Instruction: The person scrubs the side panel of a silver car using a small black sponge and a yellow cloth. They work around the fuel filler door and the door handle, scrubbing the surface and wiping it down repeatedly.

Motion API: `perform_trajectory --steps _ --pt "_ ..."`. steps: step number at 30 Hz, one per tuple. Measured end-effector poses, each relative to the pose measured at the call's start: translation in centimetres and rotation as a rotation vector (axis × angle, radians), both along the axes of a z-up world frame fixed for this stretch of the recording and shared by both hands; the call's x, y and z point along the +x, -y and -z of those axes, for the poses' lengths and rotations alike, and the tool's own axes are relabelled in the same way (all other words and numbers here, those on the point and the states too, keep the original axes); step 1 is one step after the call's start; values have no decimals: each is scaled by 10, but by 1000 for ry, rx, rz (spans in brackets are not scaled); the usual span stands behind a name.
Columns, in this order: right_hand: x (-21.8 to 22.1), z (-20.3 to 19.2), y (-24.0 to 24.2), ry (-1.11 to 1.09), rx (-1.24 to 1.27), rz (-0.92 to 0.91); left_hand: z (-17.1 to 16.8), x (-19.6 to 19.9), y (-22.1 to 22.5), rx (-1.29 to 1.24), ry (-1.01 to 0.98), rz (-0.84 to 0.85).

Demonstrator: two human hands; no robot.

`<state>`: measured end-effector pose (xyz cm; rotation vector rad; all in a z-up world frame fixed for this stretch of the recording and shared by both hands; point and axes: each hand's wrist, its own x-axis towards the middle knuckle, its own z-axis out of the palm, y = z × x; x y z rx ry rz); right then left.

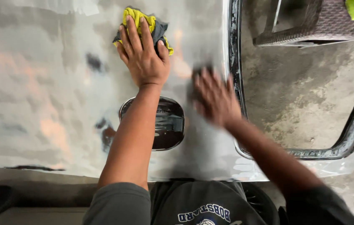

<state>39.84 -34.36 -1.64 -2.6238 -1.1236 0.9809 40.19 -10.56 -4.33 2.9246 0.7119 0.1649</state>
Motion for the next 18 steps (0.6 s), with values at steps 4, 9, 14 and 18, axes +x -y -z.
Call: perform_trajectory --steps 4,9,14,18 --pt "113 18 -59 121 96 217 2 -1 -1 27 -4 0" --pt "100 -4 -59 54 76 280 3 -1 -1 21 5 6" --pt "-31 -11 12 24 86 163 1 -3 -1 16 -22 -3" --pt "-47 -7 30 -39 39 96 -1 -1 0 5 -24 -10"
